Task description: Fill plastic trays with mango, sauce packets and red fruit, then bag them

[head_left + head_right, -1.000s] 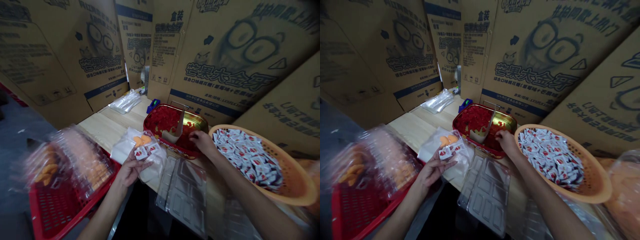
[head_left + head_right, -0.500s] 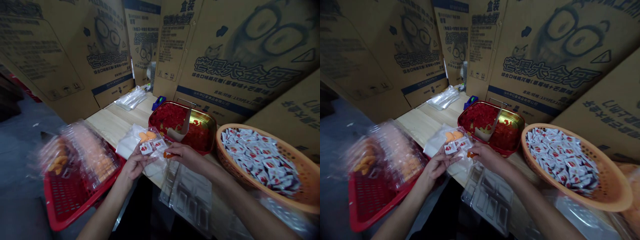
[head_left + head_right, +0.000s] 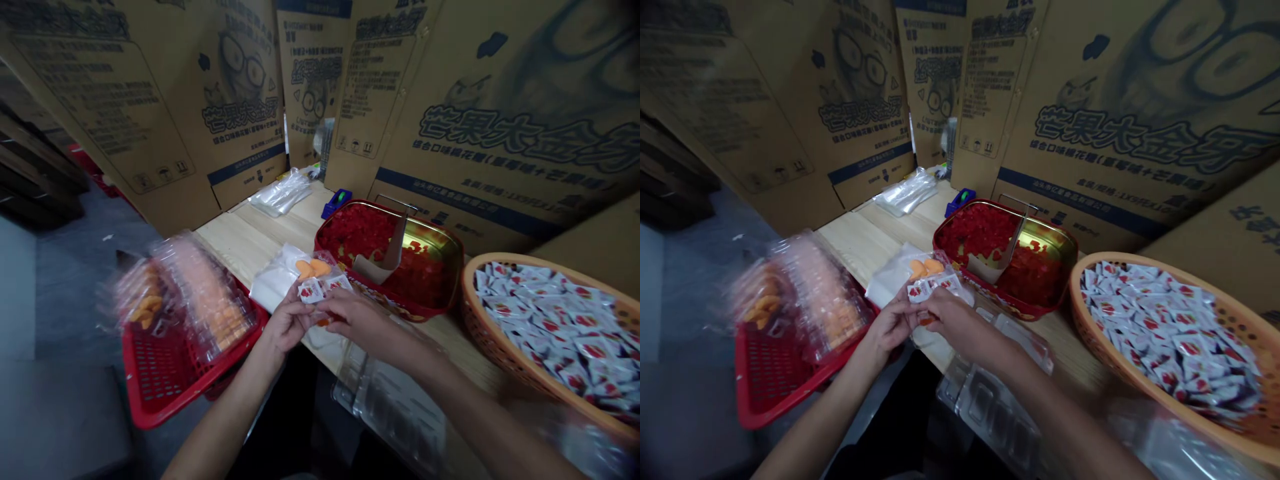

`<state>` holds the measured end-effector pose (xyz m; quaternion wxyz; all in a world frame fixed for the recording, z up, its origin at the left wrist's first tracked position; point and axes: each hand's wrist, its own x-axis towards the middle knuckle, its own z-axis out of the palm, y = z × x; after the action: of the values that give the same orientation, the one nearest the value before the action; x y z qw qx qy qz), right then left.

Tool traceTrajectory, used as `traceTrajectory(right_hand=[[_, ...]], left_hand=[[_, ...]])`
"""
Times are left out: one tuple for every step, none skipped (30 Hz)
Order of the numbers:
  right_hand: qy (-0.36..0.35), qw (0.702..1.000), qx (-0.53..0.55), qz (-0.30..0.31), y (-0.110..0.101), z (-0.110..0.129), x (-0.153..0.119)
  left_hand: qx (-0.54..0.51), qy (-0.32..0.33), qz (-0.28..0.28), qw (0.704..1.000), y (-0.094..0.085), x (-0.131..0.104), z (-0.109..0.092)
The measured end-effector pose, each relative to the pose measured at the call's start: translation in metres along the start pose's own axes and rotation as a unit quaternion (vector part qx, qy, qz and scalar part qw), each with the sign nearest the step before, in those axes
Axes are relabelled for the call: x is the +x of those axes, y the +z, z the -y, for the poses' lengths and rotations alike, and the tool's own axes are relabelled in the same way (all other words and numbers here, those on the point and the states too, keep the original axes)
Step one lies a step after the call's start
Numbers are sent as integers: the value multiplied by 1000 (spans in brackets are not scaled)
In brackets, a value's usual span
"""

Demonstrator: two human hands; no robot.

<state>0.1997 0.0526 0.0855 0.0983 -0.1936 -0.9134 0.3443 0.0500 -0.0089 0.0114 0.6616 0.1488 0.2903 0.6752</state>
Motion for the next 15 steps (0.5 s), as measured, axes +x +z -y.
traceTrajectory(right_hand=[[0, 1000, -7, 12, 3, 1, 2], [0, 1000, -9, 18, 5, 1, 3], [-1, 1000, -7, 17, 6, 1, 4], [-2, 1000, 0, 10, 6, 0, 4], [-2, 1000, 8, 0, 5, -1, 4], [0, 1000, 14, -9, 3, -2, 3], [4, 1000, 18, -16, 1, -3, 3], [10, 1000, 18, -19, -1, -2, 2], [15, 1000, 18, -20, -2, -2, 3], [18, 999, 20, -20, -2, 0, 3], [19, 999, 23, -21, -2, 1, 4], [18, 999, 27, -23, -2, 2, 5], [18, 999, 31, -25, -1, 2, 6], [20, 999, 31, -30, 0, 2, 7], [27, 998, 28, -39, 0, 0, 7]], left_hand=[[-4, 7, -4, 1000, 0, 0, 0], [-7, 13, -7, 1000, 0, 1, 1], [-9, 17, -8, 1000, 0, 1, 1], [-9, 17, -9, 1000, 0, 1, 1], [-8, 15, -8, 1000, 0, 1, 0], [-7, 10, -7, 1000, 0, 1, 0], [-6, 6, -6, 1000, 1, 1, 0], [-7, 2, -5, 1000, 1, 1, 0], [-9, -2, -3, 1000, 1, 1, 0], [-13, -2, -1, 1000, 1, 1, 0], [-17, 1, 1, 1000, 1, 1, 0], [-19, 4, 4, 1000, 1, 2, 0], [-20, 8, 5, 1000, 0, 2, 0], [-18, 10, 6, 1000, 0, 2, 1], [-16, 12, 7, 1000, 0, 2, 0]])
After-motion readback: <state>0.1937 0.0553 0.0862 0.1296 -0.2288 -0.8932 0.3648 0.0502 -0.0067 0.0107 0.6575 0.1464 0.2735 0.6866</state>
